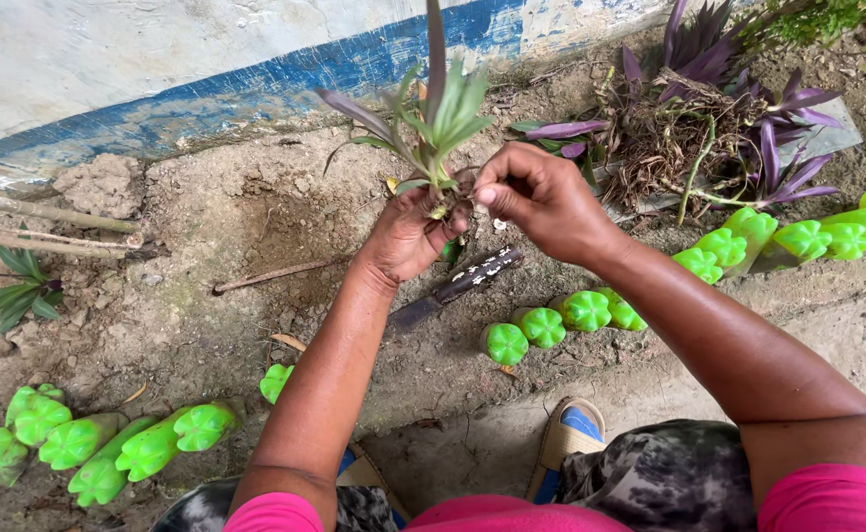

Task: The person digs a small trench in the soil, plants small purple and green leafy plants, and places green plastic bottle bottoms as a border.

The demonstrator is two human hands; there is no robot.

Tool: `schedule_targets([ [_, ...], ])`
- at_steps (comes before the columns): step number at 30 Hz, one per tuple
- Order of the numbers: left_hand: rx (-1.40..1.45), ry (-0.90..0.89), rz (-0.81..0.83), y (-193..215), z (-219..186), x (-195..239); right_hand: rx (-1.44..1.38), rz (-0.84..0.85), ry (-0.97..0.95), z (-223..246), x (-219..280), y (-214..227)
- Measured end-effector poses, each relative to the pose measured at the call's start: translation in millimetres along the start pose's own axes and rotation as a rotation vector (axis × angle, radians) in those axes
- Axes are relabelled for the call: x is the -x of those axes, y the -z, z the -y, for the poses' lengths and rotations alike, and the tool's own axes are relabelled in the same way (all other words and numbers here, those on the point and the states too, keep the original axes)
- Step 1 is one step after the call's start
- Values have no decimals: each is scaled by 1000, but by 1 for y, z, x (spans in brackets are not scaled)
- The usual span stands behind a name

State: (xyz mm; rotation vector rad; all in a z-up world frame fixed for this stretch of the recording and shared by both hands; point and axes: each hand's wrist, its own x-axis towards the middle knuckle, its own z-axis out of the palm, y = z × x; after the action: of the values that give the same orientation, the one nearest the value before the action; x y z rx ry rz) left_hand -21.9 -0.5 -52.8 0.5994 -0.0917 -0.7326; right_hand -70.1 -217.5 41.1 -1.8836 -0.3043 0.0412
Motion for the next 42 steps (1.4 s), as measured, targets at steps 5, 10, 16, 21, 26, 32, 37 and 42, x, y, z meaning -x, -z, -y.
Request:
schedule_targets([
  [5, 34, -70, 227, -2, -5, 0, -762, 10, -249, -18, 1, 12],
  [10, -14, -85, 156, 7, -26, 2, -412, 235, -240, -17, -3, 51],
  [16, -364, -159, -24, -7, -21, -13, 381, 254, -254, 5, -2, 38],
  [21, -809, -302, -177, -50, -4, -16, 212, -15, -233, 7, -9, 22],
  [26, -877, -187, -146, -65, -16, -8, -194, -192, -361, -5, -10, 36],
  [32, -1298, -222, -420, -37, -32, -7, -292, -209, -293, -26, -10, 56],
  [37, -1469, -397, -417, -29, -39, -9, -275, -218, -382, -21, -10, 62],
  [42, -1608, -385, -243, -63, -23, -4, -176, -177, -455, -7, -11, 48],
])
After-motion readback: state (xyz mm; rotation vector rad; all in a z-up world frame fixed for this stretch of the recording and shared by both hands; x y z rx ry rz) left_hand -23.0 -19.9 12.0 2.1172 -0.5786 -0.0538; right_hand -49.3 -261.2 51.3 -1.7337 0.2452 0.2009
